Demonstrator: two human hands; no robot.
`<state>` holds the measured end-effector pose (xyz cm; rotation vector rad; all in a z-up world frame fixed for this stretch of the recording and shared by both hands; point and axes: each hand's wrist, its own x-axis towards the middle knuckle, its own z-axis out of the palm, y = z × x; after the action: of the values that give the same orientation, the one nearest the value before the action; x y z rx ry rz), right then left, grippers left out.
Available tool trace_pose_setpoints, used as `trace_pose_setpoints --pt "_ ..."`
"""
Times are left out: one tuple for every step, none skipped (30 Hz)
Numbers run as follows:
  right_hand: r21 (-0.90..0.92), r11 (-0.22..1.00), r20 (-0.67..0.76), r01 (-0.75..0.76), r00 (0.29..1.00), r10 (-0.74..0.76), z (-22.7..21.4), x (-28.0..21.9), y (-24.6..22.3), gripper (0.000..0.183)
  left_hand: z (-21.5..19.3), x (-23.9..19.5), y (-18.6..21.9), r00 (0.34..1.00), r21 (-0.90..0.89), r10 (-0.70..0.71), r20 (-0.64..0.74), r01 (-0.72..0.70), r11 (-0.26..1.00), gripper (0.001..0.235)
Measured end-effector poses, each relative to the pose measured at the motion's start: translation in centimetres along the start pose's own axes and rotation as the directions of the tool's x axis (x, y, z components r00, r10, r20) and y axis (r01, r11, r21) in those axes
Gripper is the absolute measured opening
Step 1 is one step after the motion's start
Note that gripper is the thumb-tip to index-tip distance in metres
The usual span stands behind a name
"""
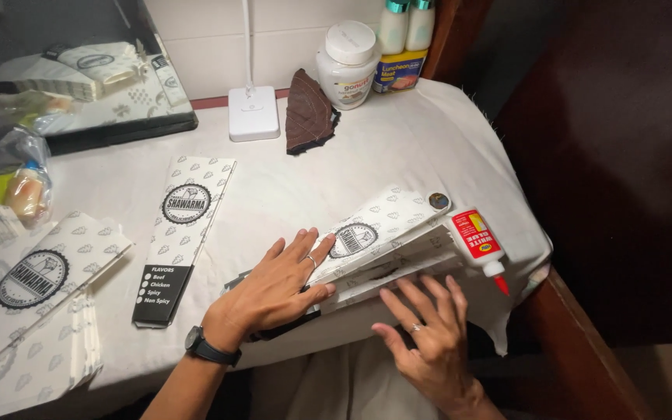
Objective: Folding and gluing paper food wrappers at a workstation.
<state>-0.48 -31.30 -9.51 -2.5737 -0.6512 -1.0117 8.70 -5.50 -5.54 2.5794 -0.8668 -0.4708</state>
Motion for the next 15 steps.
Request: trace_pose_setpoints --pt "0.025 1.000 -0.084 -0.013 0.996 0.016 -0.5 0.3 -0.3 0.031 0.1 0.1 0.0 1.000 0.002 0.002 -0.003 -0.002 1.000 0.080" --pt "0.023 1.000 -0.084 -0.014 0.996 0.016 -0.6 0.6 -0.3 0.031 0.3 0.1 -0.1 1.000 0.002 0.004 -0.003 -0.004 1.000 0.080" --pt "0.045 0.999 -0.086 0.011 0.996 -0.007 -0.7 0.9 -0.3 0.030 0.4 0.1 -0.2 1.000 0.003 0.003 -0.017 -0.003 1.000 0.077" --pt "0.066 0.997 -0.091 0.034 0.995 -0.028 -0.8 1.2 -0.3 0.028 0.5 0.2 -0.3 1.000 0.008 0.004 -0.030 -0.004 1.000 0.074" --pt "0.063 0.998 -0.092 0.031 0.995 -0.025 -0.2 1.1 -0.1 0.028 0.6 0.3 -0.3 1.000 0.010 0.008 -0.028 -0.008 1.000 0.074" --pt "0.079 0.994 -0.060 0.078 0.995 -0.074 0.4 1.0 0.1 0.035 0.7 0.3 -0.3 0.999 0.019 0.012 -0.032 -0.011 1.000 0.074" --pt "0.097 0.987 -0.028 0.125 0.992 -0.123 1.0 0.9 0.2 0.041 0.7 0.3 -0.4 0.999 0.029 0.015 -0.037 -0.014 0.999 0.074" --pt "0.099 0.987 -0.029 0.128 0.992 -0.126 1.2 0.8 0.1 0.041 0.7 0.3 -0.2 0.999 0.030 0.012 -0.039 -0.011 1.000 0.074" --pt "0.092 0.985 -0.019 0.145 0.989 -0.144 1.3 0.7 0.0 0.038 0.6 0.2 -0.1 0.999 0.026 0.016 -0.044 -0.015 1.000 0.074" --pt "0.086 0.983 -0.008 0.163 0.987 -0.163 1.5 0.6 -0.2 0.035 0.6 0.2 0.0 0.999 0.020 0.019 -0.049 -0.018 1.000 0.075" --pt "0.090 0.982 -0.008 0.167 0.986 -0.167 1.7 0.9 -0.2 0.035 0.6 0.1 -0.1 0.999 0.019 0.014 -0.051 -0.013 1.000 0.075" --pt "0.090 0.982 -0.004 0.167 0.986 -0.167 1.7 0.9 -0.3 0.035 0.7 0.2 -0.2 0.999 0.027 0.010 -0.045 -0.009 1.000 0.075" --pt "0.091 0.982 0.000 0.167 0.986 -0.168 1.7 0.9 -0.3 0.035 0.7 0.3 -0.2 0.999 0.034 0.007 -0.038 -0.006 0.999 0.075" --pt "0.088 0.983 -0.001 0.164 0.986 -0.164 1.7 1.0 -0.2 0.035 0.8 0.5 -0.3 0.999 0.036 0.011 -0.036 -0.009 0.999 0.075" --pt "0.091 0.982 0.003 0.165 0.986 -0.166 1.8 1.0 -0.2 0.035 0.9 0.6 -0.3 0.999 0.039 0.004 -0.039 -0.002 0.999 0.076"
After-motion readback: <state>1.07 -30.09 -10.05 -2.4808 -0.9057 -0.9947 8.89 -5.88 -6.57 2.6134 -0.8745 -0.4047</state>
